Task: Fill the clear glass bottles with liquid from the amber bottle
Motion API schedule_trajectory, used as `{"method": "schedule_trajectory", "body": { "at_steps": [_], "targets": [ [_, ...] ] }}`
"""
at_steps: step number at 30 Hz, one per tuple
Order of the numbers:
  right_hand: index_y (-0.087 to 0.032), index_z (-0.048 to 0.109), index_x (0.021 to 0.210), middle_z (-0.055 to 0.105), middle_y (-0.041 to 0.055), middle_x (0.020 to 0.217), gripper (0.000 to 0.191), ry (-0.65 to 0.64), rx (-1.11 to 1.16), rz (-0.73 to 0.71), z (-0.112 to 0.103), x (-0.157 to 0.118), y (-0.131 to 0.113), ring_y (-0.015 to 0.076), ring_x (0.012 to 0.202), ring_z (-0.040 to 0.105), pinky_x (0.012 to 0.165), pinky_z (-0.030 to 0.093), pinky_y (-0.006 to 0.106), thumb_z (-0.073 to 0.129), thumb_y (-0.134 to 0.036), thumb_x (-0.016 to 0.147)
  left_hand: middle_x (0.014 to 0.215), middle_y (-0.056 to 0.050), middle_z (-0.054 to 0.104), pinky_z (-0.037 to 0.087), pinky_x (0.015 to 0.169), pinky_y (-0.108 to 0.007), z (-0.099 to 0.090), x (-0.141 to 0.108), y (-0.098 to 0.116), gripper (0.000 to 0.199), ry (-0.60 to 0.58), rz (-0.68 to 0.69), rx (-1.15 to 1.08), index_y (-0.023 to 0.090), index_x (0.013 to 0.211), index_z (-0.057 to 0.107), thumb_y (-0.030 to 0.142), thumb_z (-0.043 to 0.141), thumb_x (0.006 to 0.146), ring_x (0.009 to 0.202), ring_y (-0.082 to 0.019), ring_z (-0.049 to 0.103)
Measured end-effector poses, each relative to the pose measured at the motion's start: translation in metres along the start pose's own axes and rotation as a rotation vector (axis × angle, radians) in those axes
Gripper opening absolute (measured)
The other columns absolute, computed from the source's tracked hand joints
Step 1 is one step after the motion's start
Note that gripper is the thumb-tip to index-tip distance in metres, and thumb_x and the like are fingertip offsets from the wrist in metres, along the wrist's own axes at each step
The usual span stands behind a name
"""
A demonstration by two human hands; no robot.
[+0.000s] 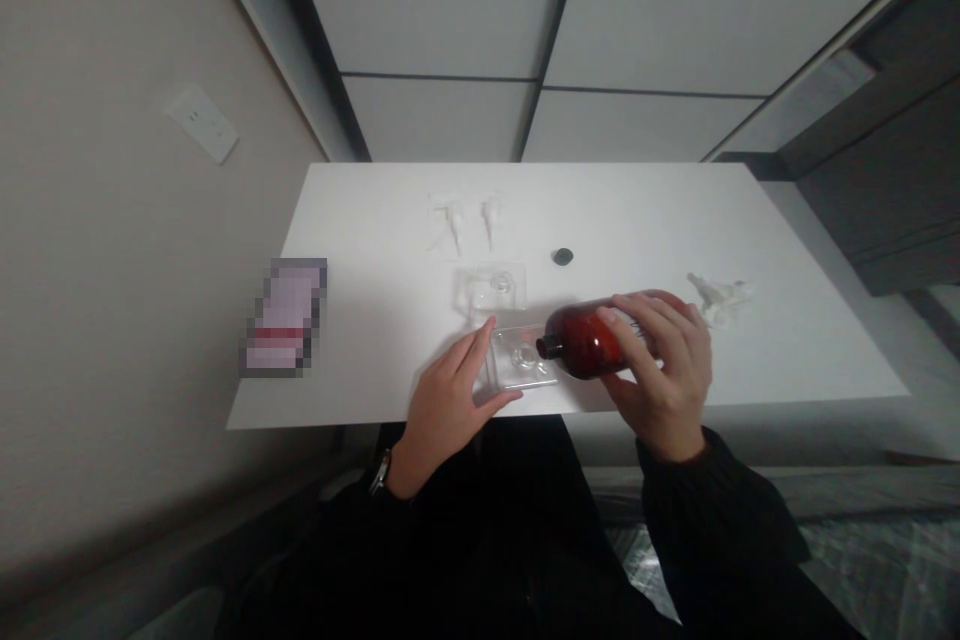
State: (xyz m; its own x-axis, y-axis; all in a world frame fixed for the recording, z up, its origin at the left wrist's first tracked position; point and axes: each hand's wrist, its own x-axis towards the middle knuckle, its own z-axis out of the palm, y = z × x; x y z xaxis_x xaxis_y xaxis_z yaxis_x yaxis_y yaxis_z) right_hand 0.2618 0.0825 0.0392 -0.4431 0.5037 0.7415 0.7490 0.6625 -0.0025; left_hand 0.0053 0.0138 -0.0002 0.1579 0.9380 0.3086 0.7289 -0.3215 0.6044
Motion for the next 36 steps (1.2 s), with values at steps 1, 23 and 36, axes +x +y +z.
{"method": "schedule_trajectory", "body": {
  "at_steps": [1, 23, 36],
  "targets": [
    [-0.032, 0.049, 0.161, 0.074, 0.0126, 0.130, 0.074, 0.003, -0.004, 0.002, 0.000, 0.000, 0.000, 0.0314, 0.123, 0.069, 0.113, 0.050, 0.055, 0.070, -0.010, 0.094, 0.151, -0.018, 0.063, 0.061, 0.108, -0.049, 0.000, 0.000, 0.000, 0.090, -0.001, -0.002, 0.002, 0.025, 0.169, 0.026, 0.065, 0.064, 0.098, 0.134, -0.033, 0.067],
    [-0.037, 0.046, 0.163, 0.074, 0.0099, 0.134, 0.084, 0.017, 0.010, 0.023, -0.002, -0.002, 0.001, 0.0330, 0.122, 0.071, 0.116, 0.047, 0.061, 0.073, -0.005, 0.090, 0.154, -0.017, 0.061, 0.058, 0.113, -0.050, -0.001, 0.000, 0.002, 0.090, -0.032, -0.024, -0.018, 0.025, 0.168, 0.027, 0.060, 0.069, 0.097, 0.138, -0.032, 0.065],
    [-0.037, 0.051, 0.161, 0.078, 0.0125, 0.132, 0.085, 0.051, 0.024, -0.019, 0.001, -0.005, 0.008, 0.0439, 0.111, 0.077, 0.109, 0.052, 0.070, 0.082, -0.012, 0.086, 0.152, -0.016, 0.063, 0.059, 0.112, -0.050, -0.004, 0.000, 0.009, 0.093, -0.081, -0.078, -0.043, 0.025, 0.167, 0.026, 0.067, 0.067, 0.096, 0.136, -0.032, 0.066]
  ]
}}
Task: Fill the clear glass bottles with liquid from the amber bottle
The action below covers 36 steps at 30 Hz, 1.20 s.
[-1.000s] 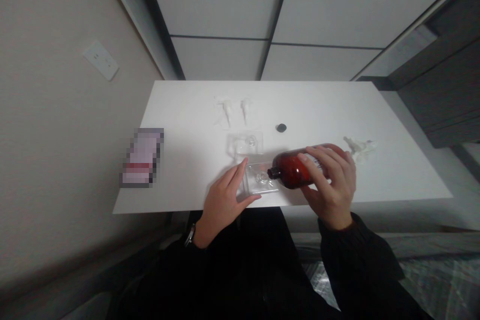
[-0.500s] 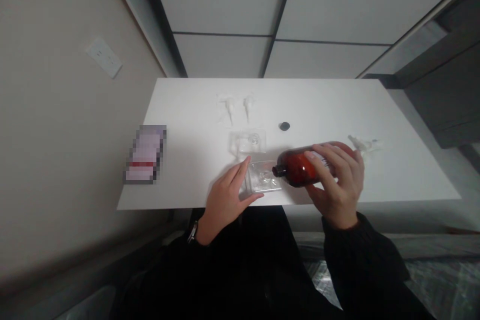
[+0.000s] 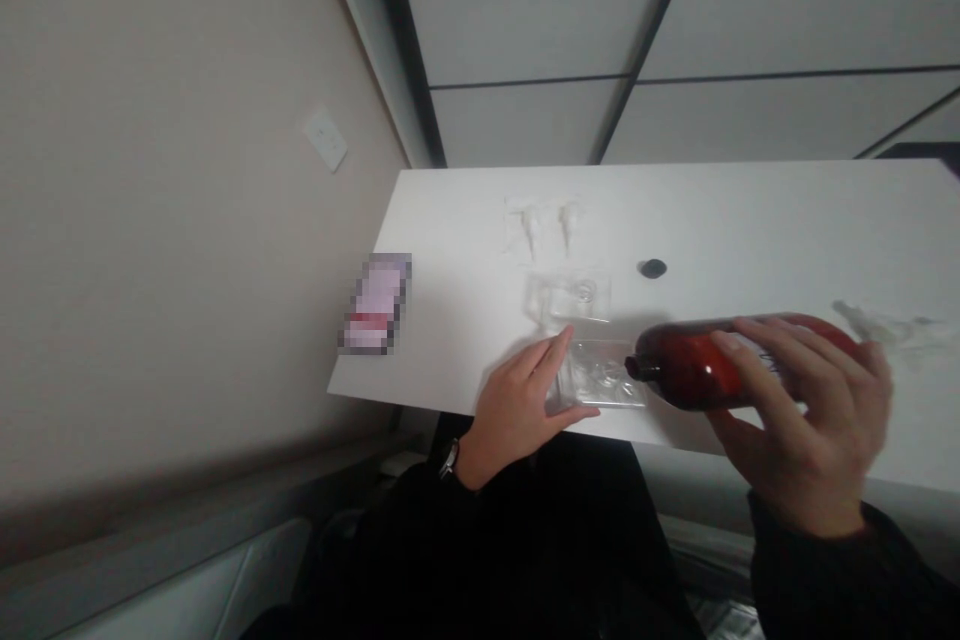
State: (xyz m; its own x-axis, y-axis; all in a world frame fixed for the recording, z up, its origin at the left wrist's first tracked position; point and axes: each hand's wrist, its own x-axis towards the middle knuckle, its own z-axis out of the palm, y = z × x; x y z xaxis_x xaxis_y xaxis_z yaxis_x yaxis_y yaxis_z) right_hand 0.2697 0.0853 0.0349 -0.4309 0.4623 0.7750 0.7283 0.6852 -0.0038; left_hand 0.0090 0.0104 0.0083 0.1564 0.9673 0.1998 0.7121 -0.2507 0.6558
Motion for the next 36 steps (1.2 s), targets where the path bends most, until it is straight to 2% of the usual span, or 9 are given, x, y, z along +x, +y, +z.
{"method": "schedule_trajectory", "body": {
  "at_steps": [3, 7, 12, 18, 20, 23, 25, 36],
  "targets": [
    [-0.037, 0.053, 0.160, 0.078, 0.0126, 0.132, 0.084, 0.021, 0.008, -0.004, 0.000, -0.003, 0.000, 0.0458, 0.111, 0.077, 0.109, 0.052, 0.072, 0.084, -0.015, 0.085, 0.152, -0.016, 0.063, 0.059, 0.112, -0.050, 0.000, -0.001, 0.001, 0.093, 0.006, -0.003, 0.001, 0.025, 0.167, 0.027, 0.068, 0.067, 0.095, 0.136, -0.032, 0.066],
    [-0.043, 0.047, 0.162, 0.075, 0.0100, 0.138, 0.085, -0.034, 0.024, 0.060, 0.000, -0.006, 0.001, 0.0475, 0.120, 0.074, 0.113, 0.049, 0.074, 0.079, -0.014, 0.089, 0.152, -0.016, 0.064, 0.060, 0.112, -0.050, 0.000, -0.001, 0.001, 0.094, 0.013, 0.005, 0.006, 0.022, 0.166, 0.030, 0.069, 0.067, 0.094, 0.135, -0.032, 0.066],
    [-0.046, 0.050, 0.159, 0.081, 0.0071, 0.127, 0.081, 0.015, 0.009, 0.043, 0.001, -0.006, 0.003, 0.0428, 0.106, 0.078, 0.110, 0.052, 0.070, 0.082, -0.024, 0.088, 0.152, -0.017, 0.063, 0.059, 0.114, -0.049, 0.000, 0.000, 0.001, 0.094, 0.013, -0.010, 0.001, 0.020, 0.165, 0.033, 0.070, 0.068, 0.093, 0.136, -0.032, 0.066],
    [-0.053, 0.050, 0.157, 0.082, 0.0030, 0.120, 0.078, 0.001, 0.031, 0.098, 0.002, -0.007, 0.003, 0.0421, 0.104, 0.079, 0.109, 0.053, 0.069, 0.078, -0.025, 0.090, 0.152, -0.016, 0.063, 0.060, 0.111, -0.050, 0.001, -0.001, 0.000, 0.095, -0.002, -0.029, 0.006, 0.025, 0.167, 0.030, 0.069, 0.069, 0.093, 0.135, -0.033, 0.067],
    [-0.051, 0.050, 0.158, 0.081, 0.0037, 0.124, 0.079, 0.002, 0.020, 0.079, 0.002, -0.006, 0.003, 0.0414, 0.106, 0.078, 0.111, 0.052, 0.068, 0.077, -0.022, 0.090, 0.152, -0.017, 0.064, 0.061, 0.110, -0.050, 0.001, -0.001, -0.001, 0.095, 0.005, -0.017, 0.009, 0.025, 0.167, 0.029, 0.068, 0.070, 0.093, 0.134, -0.033, 0.068],
    [-0.041, 0.050, 0.161, 0.078, 0.0091, 0.131, 0.081, 0.016, 0.014, 0.012, 0.000, -0.003, 0.001, 0.0396, 0.113, 0.076, 0.114, 0.049, 0.067, 0.077, -0.016, 0.089, 0.153, -0.017, 0.062, 0.060, 0.111, -0.051, 0.002, -0.002, -0.003, 0.095, 0.018, 0.002, 0.024, 0.026, 0.168, 0.027, 0.064, 0.072, 0.094, 0.137, -0.034, 0.066],
    [-0.037, 0.049, 0.162, 0.076, 0.0110, 0.134, 0.079, -0.020, 0.008, 0.022, -0.001, 0.000, -0.002, 0.0368, 0.119, 0.074, 0.116, 0.048, 0.065, 0.074, -0.012, 0.091, 0.155, -0.017, 0.061, 0.059, 0.111, -0.051, 0.002, -0.002, -0.005, 0.093, 0.030, 0.013, 0.030, 0.027, 0.169, 0.026, 0.060, 0.072, 0.095, 0.138, -0.034, 0.065],
    [-0.038, 0.051, 0.159, 0.076, 0.0078, 0.132, 0.078, -0.015, -0.025, 0.051, -0.002, 0.007, -0.007, 0.0307, 0.122, 0.071, 0.118, 0.046, 0.061, 0.066, -0.003, 0.091, 0.153, -0.017, 0.062, 0.061, 0.109, -0.050, 0.005, -0.001, -0.012, 0.095, 0.073, 0.066, 0.060, 0.028, 0.170, 0.022, 0.057, 0.073, 0.096, 0.135, -0.034, 0.067]
  ]
}}
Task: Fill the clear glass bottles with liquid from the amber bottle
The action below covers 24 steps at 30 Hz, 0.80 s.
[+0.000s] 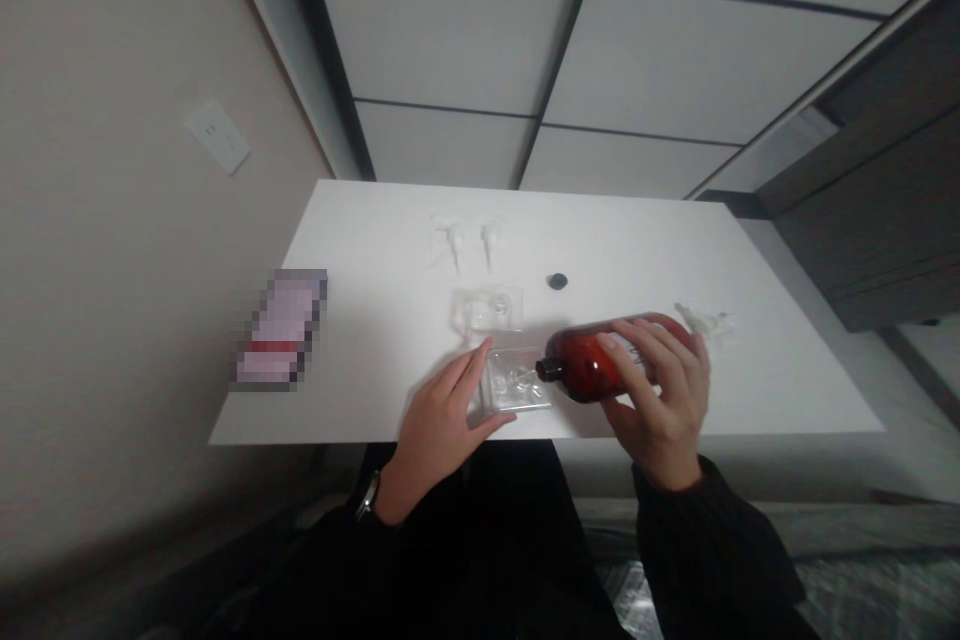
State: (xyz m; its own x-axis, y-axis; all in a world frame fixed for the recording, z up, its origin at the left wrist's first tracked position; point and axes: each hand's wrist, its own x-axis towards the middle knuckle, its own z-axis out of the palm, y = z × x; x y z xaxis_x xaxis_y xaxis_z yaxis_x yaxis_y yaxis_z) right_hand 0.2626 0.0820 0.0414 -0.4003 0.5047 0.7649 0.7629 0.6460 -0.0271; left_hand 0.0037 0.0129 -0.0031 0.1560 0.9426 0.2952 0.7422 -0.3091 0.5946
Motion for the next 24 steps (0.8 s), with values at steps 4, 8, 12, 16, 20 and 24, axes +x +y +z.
{"method": "schedule_trajectory", "body": {
  "at_steps": [4, 8, 12, 16, 20, 24],
  "targets": [
    [-0.036, 0.054, 0.156, 0.076, 0.0076, 0.131, 0.076, 0.012, 0.000, -0.005, 0.0008, 0.0010, 0.0002, 0.0293, 0.123, 0.070, 0.119, 0.045, 0.058, 0.065, -0.003, 0.089, 0.153, -0.016, 0.062, 0.061, 0.109, -0.050, 0.0012, 0.0000, -0.0016, 0.095, 0.005, 0.006, -0.001, 0.029, 0.171, 0.021, 0.057, 0.073, 0.096, 0.135, -0.033, 0.067],
    [-0.034, 0.056, 0.154, 0.075, 0.0082, 0.132, 0.071, 0.025, -0.002, 0.000, 0.0014, 0.0017, -0.0005, 0.0286, 0.126, 0.068, 0.120, 0.044, 0.057, 0.063, -0.004, 0.090, 0.151, -0.016, 0.064, 0.062, 0.107, -0.050, 0.0017, -0.0006, -0.0029, 0.096, -0.001, 0.001, 0.006, 0.030, 0.172, 0.018, 0.058, 0.071, 0.097, 0.132, -0.033, 0.069],
    [-0.031, 0.058, 0.152, 0.074, 0.0093, 0.132, 0.068, 0.030, -0.012, -0.018, 0.0017, 0.0022, -0.0001, 0.0285, 0.126, 0.068, 0.122, 0.042, 0.057, 0.063, -0.004, 0.090, 0.150, -0.016, 0.065, 0.062, 0.106, -0.049, 0.0023, -0.0011, -0.0039, 0.096, 0.009, 0.009, 0.009, 0.030, 0.172, 0.018, 0.059, 0.070, 0.097, 0.131, -0.033, 0.070],
    [-0.031, 0.059, 0.150, 0.074, 0.0094, 0.132, 0.066, 0.024, -0.025, -0.028, 0.0015, 0.0032, 0.0006, 0.0281, 0.126, 0.067, 0.122, 0.041, 0.057, 0.062, -0.003, 0.090, 0.150, -0.016, 0.064, 0.062, 0.107, -0.048, 0.0025, -0.0008, -0.0037, 0.094, 0.020, 0.015, 0.012, 0.029, 0.172, 0.019, 0.059, 0.068, 0.098, 0.132, -0.033, 0.069],
    [-0.031, 0.060, 0.148, 0.075, 0.0096, 0.130, 0.064, 0.035, -0.037, -0.031, 0.0012, 0.0046, 0.0016, 0.0278, 0.126, 0.068, 0.122, 0.041, 0.057, 0.064, -0.003, 0.090, 0.151, -0.016, 0.064, 0.061, 0.108, -0.049, 0.0023, -0.0004, -0.0034, 0.092, 0.023, 0.020, 0.006, 0.028, 0.171, 0.021, 0.061, 0.068, 0.098, 0.133, -0.033, 0.068],
    [-0.030, 0.061, 0.147, 0.075, 0.0102, 0.131, 0.063, 0.027, -0.035, -0.042, 0.0004, 0.0053, 0.0029, 0.0278, 0.127, 0.067, 0.122, 0.041, 0.057, 0.063, -0.002, 0.091, 0.152, -0.017, 0.063, 0.061, 0.108, -0.050, 0.0028, -0.0004, -0.0037, 0.092, 0.017, 0.014, 0.011, 0.028, 0.171, 0.022, 0.061, 0.067, 0.098, 0.134, -0.034, 0.068]
  ]
}}
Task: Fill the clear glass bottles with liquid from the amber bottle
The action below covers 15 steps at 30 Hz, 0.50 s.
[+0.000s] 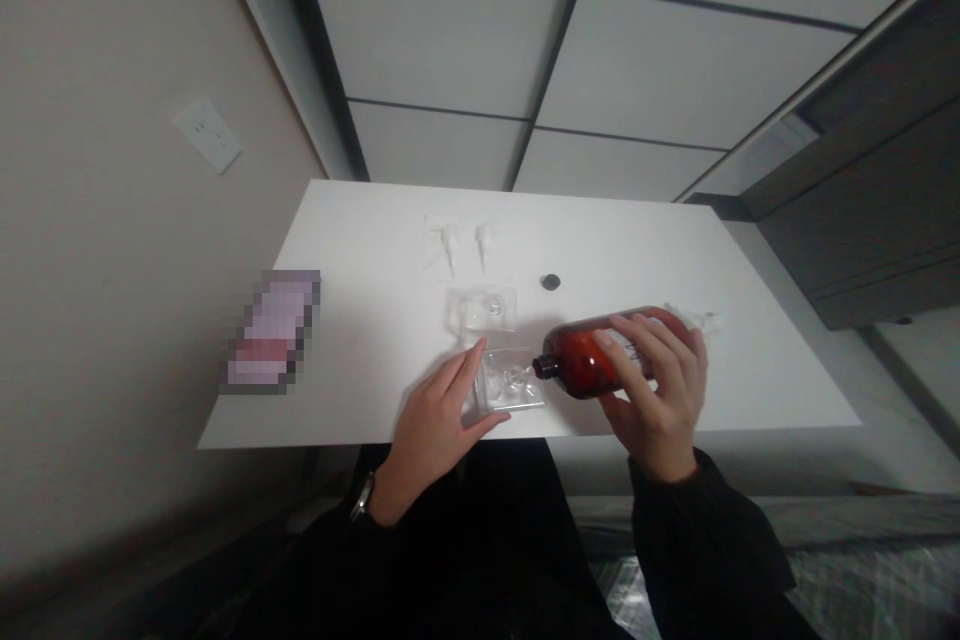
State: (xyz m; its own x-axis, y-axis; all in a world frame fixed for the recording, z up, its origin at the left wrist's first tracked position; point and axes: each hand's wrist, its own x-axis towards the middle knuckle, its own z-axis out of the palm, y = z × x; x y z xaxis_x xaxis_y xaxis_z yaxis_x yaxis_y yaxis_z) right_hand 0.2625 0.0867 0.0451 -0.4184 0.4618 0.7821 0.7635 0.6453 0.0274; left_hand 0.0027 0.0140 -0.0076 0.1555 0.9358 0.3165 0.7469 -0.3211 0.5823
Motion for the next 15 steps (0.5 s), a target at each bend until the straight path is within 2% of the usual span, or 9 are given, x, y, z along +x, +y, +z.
{"method": "schedule_trajectory", "body": {
  "at_steps": [8, 15],
  "targets": [
    [-0.029, 0.059, 0.151, 0.075, 0.0102, 0.130, 0.067, 0.013, -0.023, -0.026, -0.0018, 0.0016, 0.0025, 0.0277, 0.127, 0.067, 0.123, 0.040, 0.055, 0.067, -0.002, 0.089, 0.150, -0.018, 0.064, 0.062, 0.107, -0.051, 0.0003, 0.0007, 0.0003, 0.090, 0.007, 0.012, 0.011, 0.026, 0.170, 0.023, 0.062, 0.065, 0.099, 0.133, -0.034, 0.068],
    [-0.031, 0.057, 0.154, 0.075, 0.0099, 0.131, 0.070, 0.020, -0.035, -0.033, -0.0036, 0.0030, 0.0066, 0.0285, 0.125, 0.068, 0.121, 0.041, 0.058, 0.065, -0.004, 0.089, 0.149, -0.016, 0.065, 0.063, 0.105, -0.050, -0.0014, 0.0017, 0.0021, 0.091, 0.004, 0.008, -0.002, 0.028, 0.171, 0.021, 0.060, 0.067, 0.099, 0.131, -0.034, 0.069]
  ]
}}
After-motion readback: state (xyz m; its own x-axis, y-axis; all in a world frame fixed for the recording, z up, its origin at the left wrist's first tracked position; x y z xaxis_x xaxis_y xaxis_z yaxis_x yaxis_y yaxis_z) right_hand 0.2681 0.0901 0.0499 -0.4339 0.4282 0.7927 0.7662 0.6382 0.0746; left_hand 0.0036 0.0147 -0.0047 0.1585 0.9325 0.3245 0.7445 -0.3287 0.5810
